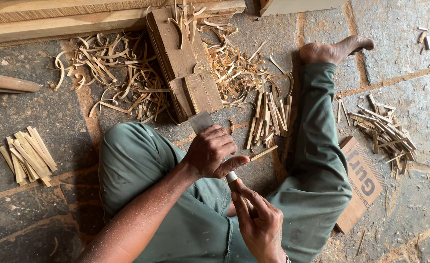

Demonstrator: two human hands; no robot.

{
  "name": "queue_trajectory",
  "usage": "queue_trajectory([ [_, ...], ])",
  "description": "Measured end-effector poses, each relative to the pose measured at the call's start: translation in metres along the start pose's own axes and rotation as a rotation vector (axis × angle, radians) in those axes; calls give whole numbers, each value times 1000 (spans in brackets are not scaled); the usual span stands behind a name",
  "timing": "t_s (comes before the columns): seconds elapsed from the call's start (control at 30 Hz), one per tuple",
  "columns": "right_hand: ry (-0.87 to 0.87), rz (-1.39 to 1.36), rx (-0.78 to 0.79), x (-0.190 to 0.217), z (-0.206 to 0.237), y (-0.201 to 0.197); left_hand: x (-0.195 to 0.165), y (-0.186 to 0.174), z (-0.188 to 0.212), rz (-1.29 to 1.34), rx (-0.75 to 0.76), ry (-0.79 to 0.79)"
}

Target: The person sits on the floor and uses a chisel to shave thin strips from small wooden sticks held against a wooden block. The person repeatedly picks up sticks, shaves them, and places the finished pieces aside.

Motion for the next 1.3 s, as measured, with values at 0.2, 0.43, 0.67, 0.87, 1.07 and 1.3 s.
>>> queue_trajectory([
  [0.2, 24, 72, 39, -6, 2, 6, 12, 17, 1, -62, 111, -96],
  [0.43, -53, -18, 60, -10, -8, 27, 44, 34, 3, -124, 243, -140],
  [0.67, -103, 30, 29, -10, -4, 23, 48, 44, -2, -265, 231, -27],
  [0.87, -145, 45, -42, -3, 15, 14, 15, 41, 3, -138, 240, 1],
  [1.07, -257, 65, -47, -1, -2, 17, 27, 79, 24, -185, 524, -229],
  [1.3, -230, 97, -3, 10, -73, 63, 91, 25, -21, -70, 110, -70],
])
Point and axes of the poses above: each hand's wrist, its own z-axis away from the middle knuckle, its own y-axis out of the palm, x = y × z, the point moved 6 cm from there along -z, towards the middle knuckle, and after that the axes turned 4 degrees about -y, right-handed, at the moved point
